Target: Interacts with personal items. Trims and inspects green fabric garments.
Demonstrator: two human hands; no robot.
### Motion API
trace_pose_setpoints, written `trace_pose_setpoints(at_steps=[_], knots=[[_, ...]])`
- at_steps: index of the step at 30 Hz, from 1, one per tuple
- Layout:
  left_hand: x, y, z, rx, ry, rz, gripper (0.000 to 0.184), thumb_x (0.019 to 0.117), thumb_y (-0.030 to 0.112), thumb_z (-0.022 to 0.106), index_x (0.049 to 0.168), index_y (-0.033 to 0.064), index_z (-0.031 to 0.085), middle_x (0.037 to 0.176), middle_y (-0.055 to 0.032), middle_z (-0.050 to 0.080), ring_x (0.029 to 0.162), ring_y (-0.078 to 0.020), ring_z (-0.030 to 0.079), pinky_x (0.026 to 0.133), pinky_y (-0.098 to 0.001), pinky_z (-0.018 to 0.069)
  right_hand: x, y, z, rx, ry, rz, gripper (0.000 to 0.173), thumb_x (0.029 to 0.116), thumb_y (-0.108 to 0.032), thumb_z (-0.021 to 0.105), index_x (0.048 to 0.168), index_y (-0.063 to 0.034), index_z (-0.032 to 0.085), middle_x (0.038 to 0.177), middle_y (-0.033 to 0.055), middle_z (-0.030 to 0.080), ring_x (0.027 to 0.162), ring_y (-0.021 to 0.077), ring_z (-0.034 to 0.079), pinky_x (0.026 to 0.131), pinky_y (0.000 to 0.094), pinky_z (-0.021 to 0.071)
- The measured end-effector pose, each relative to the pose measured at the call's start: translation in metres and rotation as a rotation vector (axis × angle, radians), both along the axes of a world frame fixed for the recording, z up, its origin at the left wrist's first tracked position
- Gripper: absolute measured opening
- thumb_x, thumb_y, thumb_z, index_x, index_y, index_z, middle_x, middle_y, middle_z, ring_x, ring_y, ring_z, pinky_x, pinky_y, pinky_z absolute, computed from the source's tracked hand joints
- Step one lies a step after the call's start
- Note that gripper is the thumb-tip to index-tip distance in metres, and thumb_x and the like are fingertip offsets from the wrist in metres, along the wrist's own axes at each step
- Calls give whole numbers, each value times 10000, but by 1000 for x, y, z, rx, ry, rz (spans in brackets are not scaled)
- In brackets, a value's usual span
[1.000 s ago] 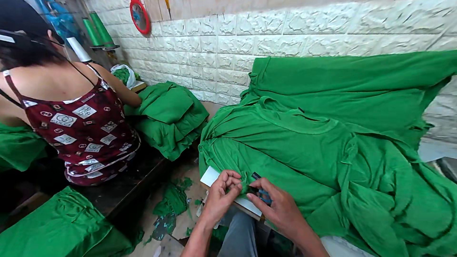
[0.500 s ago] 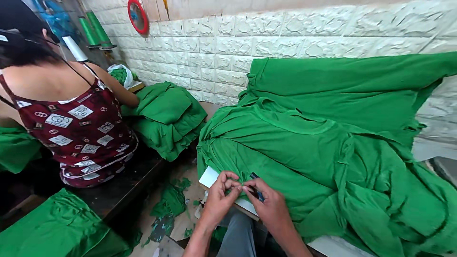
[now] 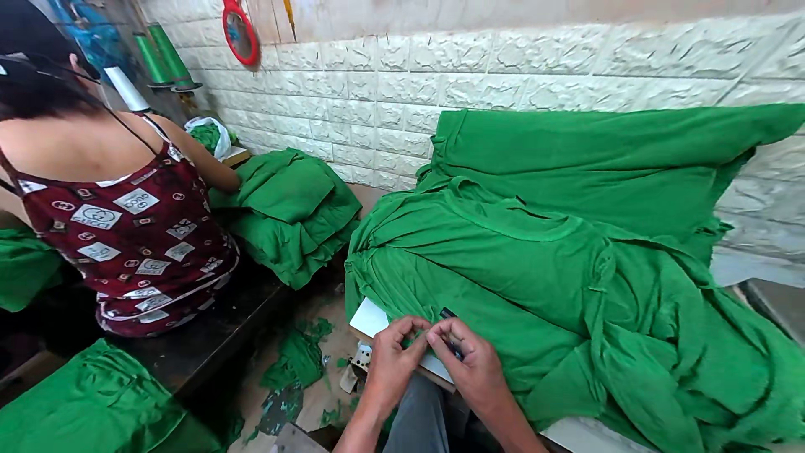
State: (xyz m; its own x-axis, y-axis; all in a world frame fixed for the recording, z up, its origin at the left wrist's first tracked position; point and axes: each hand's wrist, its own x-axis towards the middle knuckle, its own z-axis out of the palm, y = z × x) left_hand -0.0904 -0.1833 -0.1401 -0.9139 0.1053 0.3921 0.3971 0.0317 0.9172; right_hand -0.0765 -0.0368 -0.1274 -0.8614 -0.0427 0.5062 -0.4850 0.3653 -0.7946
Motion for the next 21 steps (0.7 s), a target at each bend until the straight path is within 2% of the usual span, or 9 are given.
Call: trace_pose_setpoints(at_steps=[3, 4, 6, 10, 15, 17, 21], knots=[[-1, -4, 2, 34, 3, -18, 157, 1017, 95, 584, 1036, 12, 716, 883, 11, 702, 770, -14, 638, 734, -193, 540, 4, 11, 4, 211, -23, -37, 470, 993, -467, 584, 1223, -57, 580, 837, 12, 663, 671, 113, 629, 575, 332, 545], [-2, -5, 2, 40, -2, -26, 169, 1027, 95, 566, 1043, 13, 712, 882, 14, 699, 768, -9, 633, 728, -189, 533, 5, 14, 4, 281, 9, -72, 498, 1016, -488, 533, 1235, -42, 571, 822, 32, 655, 651, 151, 630, 547, 369, 538], [-3, -6, 2, 41, -4, -28, 179, 1038, 98, 542, 1045, 18, 703, 863, 22, 685, 744, -1, 614, 701, -181, 517, 4, 19, 2, 407, 114, -152, 463, 1040, -460, 483, 1167, -30, 599, 781, 53, 652, 609, 192, 639, 500, 384, 527], [-4, -6, 1, 42, 12, -17, 174, 1041, 112, 542, 1051, 23, 690, 853, 25, 675, 723, -1, 605, 681, -181, 512, 2, 24, -1, 509, 224, -197, 410, 1021, -433, 521, 1066, -50, 659, 766, 57, 681, 610, 210, 674, 486, 377, 536], [-4, -5, 3, 52, 11, -17, 164, 1028, 110, 570, 1048, 27, 710, 876, 25, 693, 737, 0, 618, 689, -180, 519, 2, 19, 0, 567, 211, -199, 349, 980, -382, 579, 1024, -55, 692, 765, 65, 696, 626, 245, 697, 498, 416, 549], [-3, -5, 3, 49, 10, -22, 163, 1025, 108, 577, 1051, 27, 717, 905, 20, 705, 770, -3, 634, 719, -185, 532, 1, 16, 0, 578, 215, -204, 340, 976, -378, 583, 1013, -56, 688, 759, 63, 691, 624, 244, 697, 494, 413, 549], [-4, -4, 2, 57, 18, -17, 161, 1023, 110, 583, 1042, 27, 720, 897, 20, 705, 759, -3, 633, 710, -177, 527, 0, 13, -2, 565, 220, -204, 340, 980, -377, 577, 1012, -56, 686, 750, 64, 686, 614, 241, 693, 487, 406, 544]])
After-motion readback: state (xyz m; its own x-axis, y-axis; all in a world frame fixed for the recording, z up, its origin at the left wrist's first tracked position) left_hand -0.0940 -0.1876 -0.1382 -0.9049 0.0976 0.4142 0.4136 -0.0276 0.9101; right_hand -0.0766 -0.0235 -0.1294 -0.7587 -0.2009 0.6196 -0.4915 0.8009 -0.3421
